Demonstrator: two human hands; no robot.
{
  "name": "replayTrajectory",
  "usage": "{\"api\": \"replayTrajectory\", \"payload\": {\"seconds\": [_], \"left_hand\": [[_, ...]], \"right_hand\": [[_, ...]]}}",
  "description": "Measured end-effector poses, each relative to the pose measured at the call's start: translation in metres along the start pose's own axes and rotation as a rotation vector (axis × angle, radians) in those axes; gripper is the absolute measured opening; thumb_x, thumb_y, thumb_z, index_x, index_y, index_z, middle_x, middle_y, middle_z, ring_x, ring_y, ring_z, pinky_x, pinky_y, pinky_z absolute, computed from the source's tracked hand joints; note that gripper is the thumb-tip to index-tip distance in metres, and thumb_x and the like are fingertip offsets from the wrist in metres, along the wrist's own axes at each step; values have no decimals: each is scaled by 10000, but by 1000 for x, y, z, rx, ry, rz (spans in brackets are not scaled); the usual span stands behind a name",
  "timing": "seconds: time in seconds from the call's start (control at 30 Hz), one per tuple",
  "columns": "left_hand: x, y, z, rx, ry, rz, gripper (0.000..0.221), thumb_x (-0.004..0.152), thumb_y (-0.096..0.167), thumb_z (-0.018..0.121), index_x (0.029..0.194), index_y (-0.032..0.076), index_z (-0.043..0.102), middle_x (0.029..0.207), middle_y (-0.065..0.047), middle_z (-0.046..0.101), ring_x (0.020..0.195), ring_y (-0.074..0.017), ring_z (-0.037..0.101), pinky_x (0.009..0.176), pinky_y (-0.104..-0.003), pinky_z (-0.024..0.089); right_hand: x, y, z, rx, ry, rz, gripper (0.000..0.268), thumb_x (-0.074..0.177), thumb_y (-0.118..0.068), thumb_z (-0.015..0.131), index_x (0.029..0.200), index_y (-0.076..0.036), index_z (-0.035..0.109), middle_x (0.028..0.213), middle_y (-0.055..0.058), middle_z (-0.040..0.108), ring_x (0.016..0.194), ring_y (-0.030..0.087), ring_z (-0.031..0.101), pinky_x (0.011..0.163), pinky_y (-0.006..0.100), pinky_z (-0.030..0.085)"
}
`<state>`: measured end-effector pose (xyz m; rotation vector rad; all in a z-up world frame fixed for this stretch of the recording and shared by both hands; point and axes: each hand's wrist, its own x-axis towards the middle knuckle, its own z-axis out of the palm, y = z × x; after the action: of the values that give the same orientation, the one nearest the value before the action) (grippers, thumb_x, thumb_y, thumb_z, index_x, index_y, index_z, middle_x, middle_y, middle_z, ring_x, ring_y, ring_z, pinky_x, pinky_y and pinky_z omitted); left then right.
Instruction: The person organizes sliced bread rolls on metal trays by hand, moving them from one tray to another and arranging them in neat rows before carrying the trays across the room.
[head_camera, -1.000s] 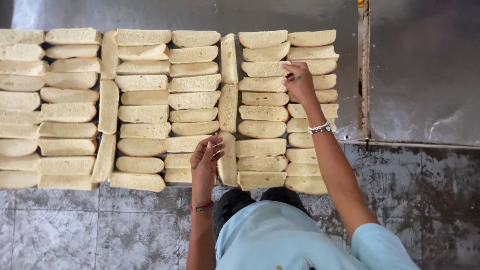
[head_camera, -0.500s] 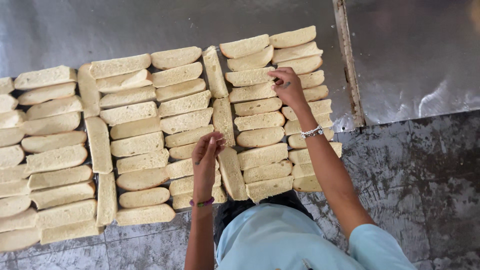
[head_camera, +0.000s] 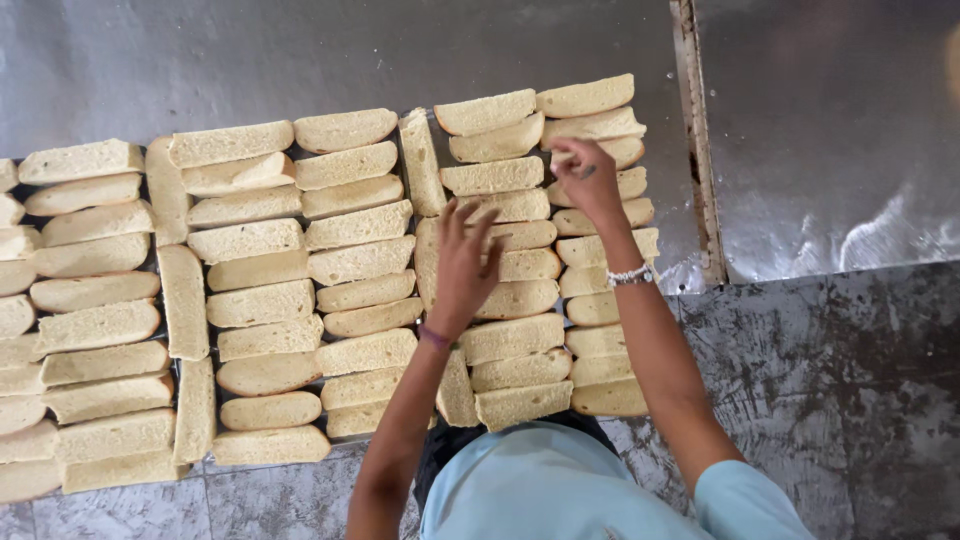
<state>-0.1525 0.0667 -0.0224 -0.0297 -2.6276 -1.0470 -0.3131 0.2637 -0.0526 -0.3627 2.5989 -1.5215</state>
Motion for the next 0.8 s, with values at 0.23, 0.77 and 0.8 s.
{"api": "replayTrajectory", "payload": {"seconds": [0.23, 0.77, 0.8], "left_hand": [[28, 3, 47, 299, -75, 66, 462, 1025, 288, 607, 1483, 232, 565, 1616, -194, 357, 1520, -517, 203, 1203, -718, 147], [22, -8, 62, 280, -123, -1, 468, 1025, 243, 578, 1490, 281, 558, 1643, -180, 309, 1531, -507, 164, 1222, -701, 93], [24, -7, 62, 264, -119, -4, 457, 1028, 280, 580, 1485, 287, 553, 1649, -182, 295, 1530, -509, 145, 1219, -702, 81]], "right_hand": [[75, 5, 20, -223, 99, -230, 487, 857, 30, 733, 1329, -81, 685, 1123, 127, 673, 907, 232, 697, 836, 337, 572], [76, -9, 31, -212, -17, -127, 384, 823, -32, 812, 1198, -85, 752, 1052, 96, 688, 800, 162, 671, 778, 305, 571], [78, -7, 25, -173, -32, -104, 374, 830, -41, 814, 1196, -82, 748, 1067, 98, 682, 794, 148, 672, 782, 298, 571]]}}
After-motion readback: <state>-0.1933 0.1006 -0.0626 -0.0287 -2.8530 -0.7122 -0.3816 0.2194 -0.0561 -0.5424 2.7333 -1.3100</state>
